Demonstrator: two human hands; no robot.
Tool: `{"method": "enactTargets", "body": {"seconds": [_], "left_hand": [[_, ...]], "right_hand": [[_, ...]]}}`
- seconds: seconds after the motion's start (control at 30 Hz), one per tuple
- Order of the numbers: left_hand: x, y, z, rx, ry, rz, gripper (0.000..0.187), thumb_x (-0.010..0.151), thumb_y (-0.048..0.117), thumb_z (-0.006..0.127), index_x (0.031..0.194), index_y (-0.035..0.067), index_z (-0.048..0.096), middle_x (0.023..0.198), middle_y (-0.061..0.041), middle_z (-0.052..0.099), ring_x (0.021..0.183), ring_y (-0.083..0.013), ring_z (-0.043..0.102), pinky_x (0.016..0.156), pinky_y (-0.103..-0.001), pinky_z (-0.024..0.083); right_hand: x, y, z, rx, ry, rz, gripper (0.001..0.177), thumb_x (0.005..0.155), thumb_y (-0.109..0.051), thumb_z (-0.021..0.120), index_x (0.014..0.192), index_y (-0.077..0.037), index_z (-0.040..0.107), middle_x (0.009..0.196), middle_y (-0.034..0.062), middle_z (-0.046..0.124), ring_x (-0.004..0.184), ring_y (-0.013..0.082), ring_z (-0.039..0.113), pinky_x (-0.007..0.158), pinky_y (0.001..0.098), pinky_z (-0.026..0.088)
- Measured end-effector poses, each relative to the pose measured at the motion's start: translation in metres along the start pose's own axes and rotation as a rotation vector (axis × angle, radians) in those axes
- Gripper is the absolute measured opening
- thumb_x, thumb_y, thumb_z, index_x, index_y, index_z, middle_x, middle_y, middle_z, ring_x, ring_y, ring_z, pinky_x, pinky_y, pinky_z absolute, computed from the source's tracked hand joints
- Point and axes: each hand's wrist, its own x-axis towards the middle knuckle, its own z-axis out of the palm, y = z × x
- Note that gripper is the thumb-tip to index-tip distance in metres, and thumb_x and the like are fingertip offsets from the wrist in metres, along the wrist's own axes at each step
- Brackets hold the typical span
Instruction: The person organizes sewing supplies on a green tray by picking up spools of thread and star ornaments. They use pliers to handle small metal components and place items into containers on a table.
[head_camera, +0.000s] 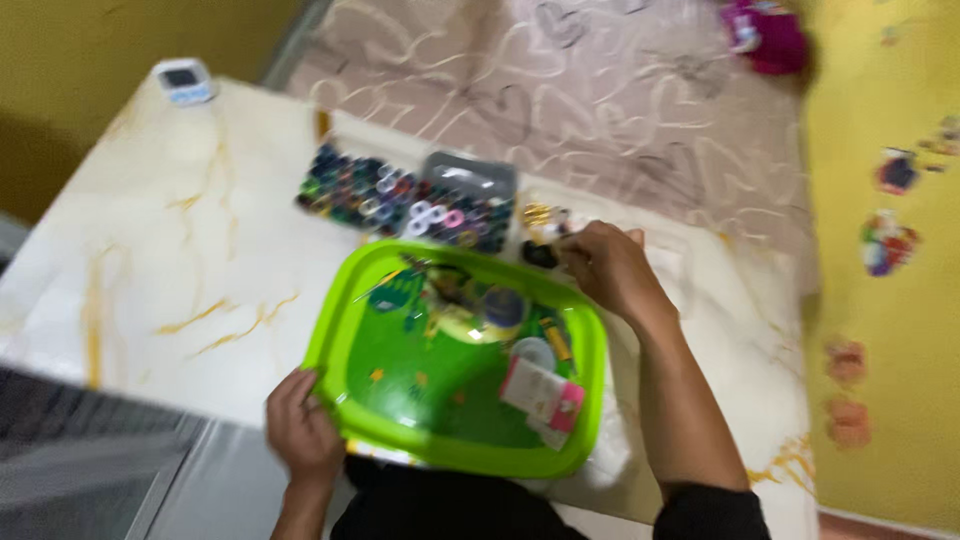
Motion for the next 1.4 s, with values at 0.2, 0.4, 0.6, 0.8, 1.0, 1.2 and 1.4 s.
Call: {"method": "enactTargets", "body": {"seconds": [0.2, 0.4, 0.6, 0.8, 1.0, 1.2, 1.4], "left_hand": [[0.005, 0.002, -0.002, -0.039, 0.011, 0.002, 0.04, 0.085, -0.005, 0.047, 0.119, 0.001, 0.067, 0.121, -0.019, 0.067, 0.114, -0.0368, 0.064, 0.099, -0.044, 0.052], [0.016, 0.013, -0.011, -0.024, 0.028, 0.038, 0.033, 0.09, -0.005, 0.049, 0.119, 0.0, 0.064, 0.121, -0.018, 0.067, 0.113, -0.0354, 0.065, 0.099, -0.044, 0.051], [0.014, 0.012, -0.013, -0.002, 0.017, 0.035, 0.028, 0.094, -0.003, 0.053, 0.12, 0.001, 0.063, 0.12, -0.018, 0.067, 0.113, -0.0358, 0.065, 0.099, -0.046, 0.05], [0.015, 0.013, -0.013, -0.026, 0.019, 0.026, 0.028, 0.092, -0.003, 0.054, 0.118, 0.001, 0.064, 0.119, -0.018, 0.068, 0.112, -0.0364, 0.066, 0.099, -0.045, 0.05], [0.01, 0.009, -0.009, 0.003, 0.001, 0.023, 0.034, 0.09, -0.005, 0.05, 0.12, 0.002, 0.065, 0.121, -0.018, 0.068, 0.116, -0.0371, 0.064, 0.101, -0.045, 0.05], [0.006, 0.009, -0.006, -0.018, -0.001, 0.029, 0.03, 0.096, -0.004, 0.047, 0.12, -0.001, 0.064, 0.123, -0.019, 0.066, 0.118, -0.0362, 0.064, 0.104, -0.045, 0.051], [0.005, 0.008, -0.007, -0.011, -0.038, 0.016, 0.028, 0.099, -0.004, 0.048, 0.123, -0.003, 0.064, 0.124, -0.021, 0.064, 0.12, -0.0379, 0.063, 0.105, -0.045, 0.051]], "right_hand": [[-0.019, -0.088, 0.086, 0.32, -0.15, -0.608, 0.008, 0.084, -0.015, 0.074, 0.086, -0.008, 0.072, 0.081, 0.0095, 0.069, 0.076, 0.031, 0.067, 0.069, 0.0439, 0.052], [-0.029, -0.154, 0.169, 0.145, -0.328, -0.642, 0.023, 0.081, -0.02, 0.074, 0.101, -0.008, 0.075, 0.098, 0.0092, 0.071, 0.098, 0.028, 0.064, 0.082, 0.0491, 0.042], [-0.038, -0.184, 0.193, 0.203, -0.353, -0.664, 0.023, 0.086, -0.022, 0.071, 0.106, -0.01, 0.073, 0.098, 0.0079, 0.067, 0.1, 0.0277, 0.061, 0.082, 0.0475, 0.038], [-0.047, -0.196, 0.197, 0.201, -0.313, -0.61, 0.012, 0.09, -0.017, 0.061, 0.09, -0.013, 0.071, 0.094, 0.0054, 0.066, 0.095, 0.0256, 0.06, 0.083, 0.0463, 0.037], [-0.053, -0.191, 0.193, 0.102, -0.168, -0.66, 0.015, 0.087, -0.016, 0.058, 0.096, -0.009, 0.067, 0.096, 0.0084, 0.062, 0.097, 0.0272, 0.058, 0.082, 0.046, 0.037], [-0.065, -0.173, 0.189, 0.0, -0.202, -0.627, 0.014, 0.091, -0.015, 0.057, 0.098, -0.007, 0.066, 0.1, 0.0106, 0.063, 0.101, 0.0283, 0.058, 0.09, 0.0462, 0.04], [-0.05, -0.083, 0.164, 0.618, -0.101, -0.337, 0.012, 0.1, -0.015, 0.061, 0.106, -0.007, 0.067, 0.101, 0.0132, 0.067, 0.097, 0.029, 0.066, 0.089, 0.0418, 0.052]]}}
